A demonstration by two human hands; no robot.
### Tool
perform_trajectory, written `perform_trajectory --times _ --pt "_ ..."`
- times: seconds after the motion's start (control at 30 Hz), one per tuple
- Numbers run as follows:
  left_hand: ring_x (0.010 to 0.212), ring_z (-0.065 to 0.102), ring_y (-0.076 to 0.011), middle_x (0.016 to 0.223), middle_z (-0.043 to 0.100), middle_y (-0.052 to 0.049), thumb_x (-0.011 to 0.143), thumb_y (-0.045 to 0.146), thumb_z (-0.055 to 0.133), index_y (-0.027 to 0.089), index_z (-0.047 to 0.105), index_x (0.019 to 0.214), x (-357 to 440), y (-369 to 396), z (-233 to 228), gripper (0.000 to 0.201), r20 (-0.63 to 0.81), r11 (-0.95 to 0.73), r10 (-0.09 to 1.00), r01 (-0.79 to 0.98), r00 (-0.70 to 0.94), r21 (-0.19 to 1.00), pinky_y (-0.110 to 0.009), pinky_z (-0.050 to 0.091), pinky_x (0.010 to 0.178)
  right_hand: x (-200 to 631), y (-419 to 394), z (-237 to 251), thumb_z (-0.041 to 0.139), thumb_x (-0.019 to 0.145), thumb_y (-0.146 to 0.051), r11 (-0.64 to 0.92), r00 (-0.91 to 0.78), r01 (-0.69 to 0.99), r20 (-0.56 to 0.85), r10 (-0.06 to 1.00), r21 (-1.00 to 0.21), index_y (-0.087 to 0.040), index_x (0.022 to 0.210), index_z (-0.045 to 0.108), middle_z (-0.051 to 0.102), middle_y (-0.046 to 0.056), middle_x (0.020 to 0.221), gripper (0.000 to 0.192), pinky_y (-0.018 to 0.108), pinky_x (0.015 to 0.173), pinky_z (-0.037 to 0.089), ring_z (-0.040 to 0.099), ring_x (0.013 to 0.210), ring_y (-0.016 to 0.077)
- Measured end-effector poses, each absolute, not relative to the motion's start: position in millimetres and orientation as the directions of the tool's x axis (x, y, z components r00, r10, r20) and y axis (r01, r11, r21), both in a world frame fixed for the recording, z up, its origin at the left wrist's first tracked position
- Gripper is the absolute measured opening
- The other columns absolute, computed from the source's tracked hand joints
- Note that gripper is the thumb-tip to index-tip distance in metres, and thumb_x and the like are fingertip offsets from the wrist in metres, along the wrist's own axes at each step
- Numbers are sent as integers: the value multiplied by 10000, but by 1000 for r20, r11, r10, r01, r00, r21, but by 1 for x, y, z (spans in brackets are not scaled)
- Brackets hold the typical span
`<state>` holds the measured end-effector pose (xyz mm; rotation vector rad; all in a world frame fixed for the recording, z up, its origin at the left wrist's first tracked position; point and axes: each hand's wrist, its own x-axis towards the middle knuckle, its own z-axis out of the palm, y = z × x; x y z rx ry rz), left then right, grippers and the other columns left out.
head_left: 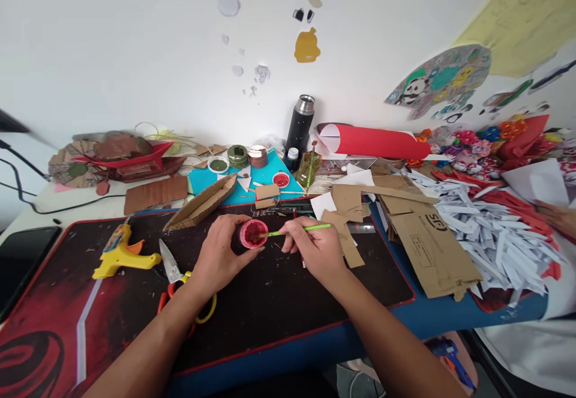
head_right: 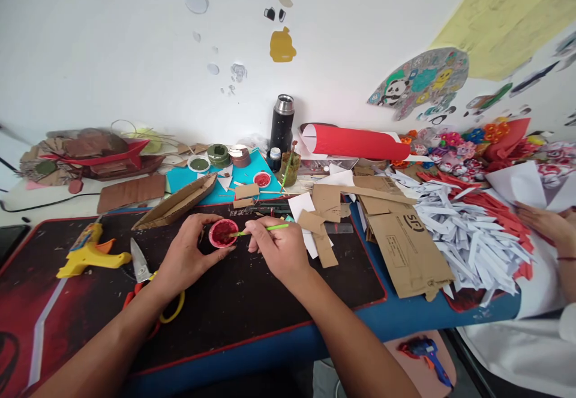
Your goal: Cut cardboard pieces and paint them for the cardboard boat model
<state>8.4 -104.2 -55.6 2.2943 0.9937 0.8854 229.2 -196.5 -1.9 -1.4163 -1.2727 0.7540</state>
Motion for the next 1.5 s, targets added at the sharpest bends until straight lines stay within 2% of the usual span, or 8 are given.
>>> perform_trajectory --times 0.3,0.5,0.73,0.83,0.93,1.2,1.33,1.5 --pt "1113 730 -335 1203 755 -87 880 449 841 280 644 1256 7 -104 -55 457 369 -598 785 458 497 657 -512 609 972 230 -201 -2 538 1154 -526 98 128 282 139 982 -954 -213 999 811 792 33 793 444 246 581 586 778 659 165" --pt "1145 718 -326 1231 744 -91 914 441 810 276 627 1276 8 -104 -56 438 355 -584 795 464 492 666 -500 601 997 232 -208 7 510 1171 -466 165 50 352 195 980 -921 -221 1035 810 796 47 848 410 262 618 602 778 731 175" --pt "1121 722 -329 1210 740 -86 918 430 810 278 632 1257 7 -103 -57 413 363 -601 782 459 507 654 -508 598 991 229 -210 11 522 1170 -414 205 -54 321 199 979 -924 -233 1153 808 780 71 1025 339 258 624 602 776 786 167" --pt "1128 718 -326 1216 732 -81 921 432 811 281 623 1267 7 -103 -57 422 379 -598 787 452 486 662 -496 602 980 230 -212 9 538 1165 -449 168 -10 225 171 985 -960 -227 1119 808 769 68 999 353 242 590 595 781 780 167" --pt "1137 710 -313 1225 719 -72 922 431 817 285 606 1284 6 -104 -57 443 402 -597 793 452 458 663 -460 608 962 234 -214 5 583 1136 -551 90 113 30 93 989 -996 -217 1083 788 758 50 914 396 224 536 577 791 725 170" --pt "1147 701 -294 1249 696 -75 932 437 831 280 595 1294 7 -108 -53 460 441 -612 784 423 436 669 -416 607 940 245 -215 -6 723 1066 -577 58 199 -307 -4 980 -950 -195 1013 801 776 51 852 393 204 475 577 799 641 172" --pt "1131 703 -287 1240 700 -76 937 424 839 274 595 1304 8 -109 -50 465 477 -643 759 401 442 652 -415 608 931 247 -217 -11 746 1060 -551 53 212 -359 -26 977 -932 -199 1007 819 791 56 867 363 200 472 584 802 640 172" --pt "1109 712 -292 1216 716 -78 935 399 838 271 609 1297 9 -108 -48 448 489 -656 750 406 446 637 -436 614 929 249 -222 -9 741 1069 -530 46 172 -298 -6 985 -953 -204 1024 835 800 73 913 342 207 487 594 814 679 183"
